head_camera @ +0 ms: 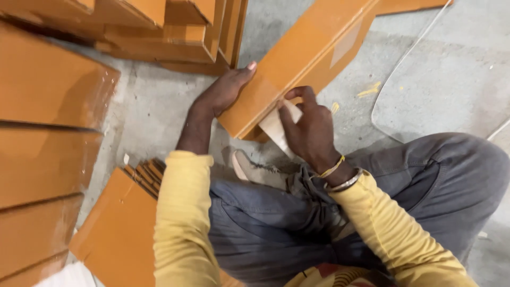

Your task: The recorder is assembling and sealing long cardboard boxes using a roll of clear tape.

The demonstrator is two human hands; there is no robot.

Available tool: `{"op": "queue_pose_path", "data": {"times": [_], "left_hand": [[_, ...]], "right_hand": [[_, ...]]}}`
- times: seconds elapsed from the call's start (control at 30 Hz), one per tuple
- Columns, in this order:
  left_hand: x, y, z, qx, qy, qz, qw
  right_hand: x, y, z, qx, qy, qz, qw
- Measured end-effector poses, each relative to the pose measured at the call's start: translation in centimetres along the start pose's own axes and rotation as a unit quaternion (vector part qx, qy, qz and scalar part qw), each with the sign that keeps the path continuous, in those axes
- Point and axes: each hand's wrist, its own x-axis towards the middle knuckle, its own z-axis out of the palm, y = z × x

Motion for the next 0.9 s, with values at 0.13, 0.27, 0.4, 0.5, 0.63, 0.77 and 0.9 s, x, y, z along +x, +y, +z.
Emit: {"op": "queue_pose_path", "data": {"times": [0.13, 0.27, 0.4, 0.5, 0.63, 0.77, 0.9], "left_hand": [[0.3, -0.8, -0.5, -0.038, -0.079, -0.073, 0.994], [1.6, -1.6, -0.9, -0.081, -0.113, -0.093, 0.986], [1.5, -1.4, -1.1, 0.069, -0.005, -0.046, 0.997], [-2.5, 1.5, 2.2, 0.338, 0.212, 0.191, 0.897], [-5.3, 2.0, 9.7, 0.329, 0.152, 0.407, 0.838], [-4.9, 1.9, 11.9, 0.353, 0.037, 0.338, 0.872], [-3.5, 1.2, 11.5, 0.486, -0.008, 0.286, 0.826]], "right_hand": [[-2.0, 4.5, 2.0, 0.137, 0.018, -0.042, 0.989], [-2.5, 5.7, 2.5, 0.206, 0.029, -0.035, 0.977], [-1.6, 4.6, 1.9, 0.149, -0.053, 0.086, 0.984], [-2.0, 6.1, 3.1, 0.097, -0.029, 0.030, 0.994], [-1.1, 7.3, 3.0, 0.097, -0.068, 0.027, 0.993], [-2.3, 10.9, 2.6, 0.293, -0.179, -0.008, 0.939], [-3.0, 13.7, 2.1, 0.370, -0.240, -0.021, 0.897]]}}
